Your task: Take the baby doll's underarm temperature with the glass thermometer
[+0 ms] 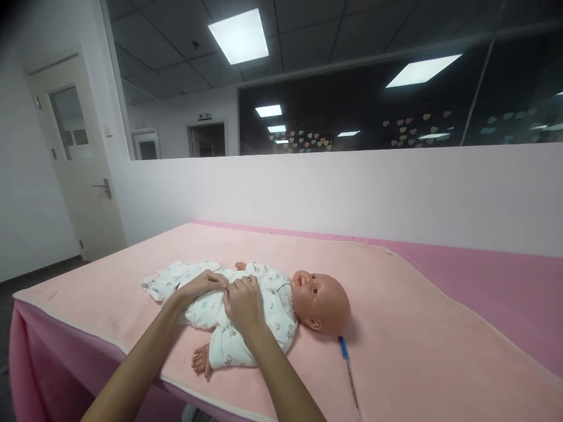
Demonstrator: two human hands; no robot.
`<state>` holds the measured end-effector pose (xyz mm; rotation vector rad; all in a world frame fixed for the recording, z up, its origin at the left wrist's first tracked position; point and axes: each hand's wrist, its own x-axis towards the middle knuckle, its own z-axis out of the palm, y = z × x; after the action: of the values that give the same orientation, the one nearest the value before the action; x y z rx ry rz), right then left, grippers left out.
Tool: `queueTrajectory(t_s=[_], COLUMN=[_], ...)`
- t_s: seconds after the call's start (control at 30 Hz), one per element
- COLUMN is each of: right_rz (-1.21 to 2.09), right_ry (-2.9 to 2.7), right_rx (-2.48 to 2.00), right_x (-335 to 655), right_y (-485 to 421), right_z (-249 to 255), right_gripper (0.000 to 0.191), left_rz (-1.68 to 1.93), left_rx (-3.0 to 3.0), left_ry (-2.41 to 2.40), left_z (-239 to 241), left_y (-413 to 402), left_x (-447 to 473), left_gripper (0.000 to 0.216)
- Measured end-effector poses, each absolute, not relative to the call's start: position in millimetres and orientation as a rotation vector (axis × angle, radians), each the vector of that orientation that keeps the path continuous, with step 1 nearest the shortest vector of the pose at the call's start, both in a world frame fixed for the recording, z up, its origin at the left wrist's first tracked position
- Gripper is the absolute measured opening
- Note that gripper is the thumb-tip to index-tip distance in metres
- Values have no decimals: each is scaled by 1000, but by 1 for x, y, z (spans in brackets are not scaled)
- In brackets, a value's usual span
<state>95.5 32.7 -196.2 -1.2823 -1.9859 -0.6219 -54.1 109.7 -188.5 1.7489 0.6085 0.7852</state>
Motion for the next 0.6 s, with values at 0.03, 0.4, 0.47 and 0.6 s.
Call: queueTrajectory(t_s=[0.03, 0.4, 0.47, 0.6], right_rz=[-618, -613, -609, -571], right_ry=[-1981, -1967, -1965, -1974], right_rx=[-1281, -1328, -1309, -1239], right_x=[96, 96, 97, 99], right_y=[32, 33, 33, 30], right_z=[-196, -194, -194, -191], right_gripper=[18, 10, 11, 15], left_rz=[782, 802, 798, 851], left_rx=[1748, 1759, 1751, 1656], left_ry=[611, 556, 553, 590], left_z=[-188, -189, -190, -191], left_y=[110, 110, 111, 112], left_x=[-54, -54, -55, -56], left_gripper=[18, 21, 21, 21])
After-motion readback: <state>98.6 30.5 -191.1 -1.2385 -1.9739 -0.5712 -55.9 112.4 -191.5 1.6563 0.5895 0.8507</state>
